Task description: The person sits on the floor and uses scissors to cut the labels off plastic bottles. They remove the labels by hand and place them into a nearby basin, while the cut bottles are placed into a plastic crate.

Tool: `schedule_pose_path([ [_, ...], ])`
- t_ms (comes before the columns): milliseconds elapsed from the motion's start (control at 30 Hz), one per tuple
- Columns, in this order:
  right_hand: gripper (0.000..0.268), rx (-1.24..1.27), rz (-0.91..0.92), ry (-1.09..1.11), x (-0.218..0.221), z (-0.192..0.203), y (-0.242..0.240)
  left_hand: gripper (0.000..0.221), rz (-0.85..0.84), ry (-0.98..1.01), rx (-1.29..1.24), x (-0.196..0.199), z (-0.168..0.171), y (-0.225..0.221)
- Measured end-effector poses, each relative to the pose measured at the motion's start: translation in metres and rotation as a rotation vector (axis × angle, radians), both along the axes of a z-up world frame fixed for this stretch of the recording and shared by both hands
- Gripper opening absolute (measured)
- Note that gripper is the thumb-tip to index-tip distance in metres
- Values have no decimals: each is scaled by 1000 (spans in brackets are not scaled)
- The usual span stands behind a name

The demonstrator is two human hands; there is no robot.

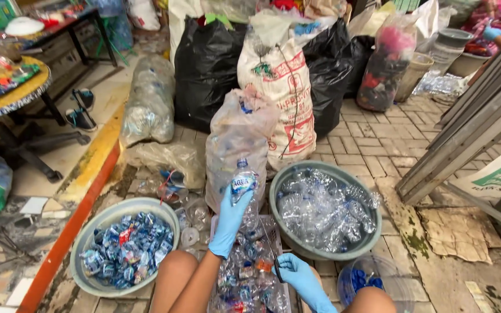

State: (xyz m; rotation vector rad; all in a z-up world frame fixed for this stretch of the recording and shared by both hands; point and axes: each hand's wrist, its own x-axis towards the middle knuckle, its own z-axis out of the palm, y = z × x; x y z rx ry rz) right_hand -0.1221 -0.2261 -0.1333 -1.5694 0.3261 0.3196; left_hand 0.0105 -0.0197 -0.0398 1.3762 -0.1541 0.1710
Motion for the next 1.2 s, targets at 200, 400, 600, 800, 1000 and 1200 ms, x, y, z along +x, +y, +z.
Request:
schedule_pose_path([
  [200, 24, 293, -162, -306, 53, -61, 4, 51, -17, -168, -43, 16, -10, -16],
  [400, 23, 332, -129, -323, 48, -25, 25, 54, -90, -138, -100, 20, -21, -12],
  [600, 23, 252, -109, -261, 43, -12, 37, 52, -93, -147, -87, 11, -12, 0],
  [800, 26, 296, -68, -333, 41, -19, 38, 49, -53, -180, -46, 12, -20, 0],
  [1000, 29, 351, -52, -385, 43, -21, 38, 51, -59, -159, 0, -2, -1, 2],
  [1200, 30, 361, -36, -409, 44, -25, 37, 47, -113, -203, 6, -5, -2, 0],
])
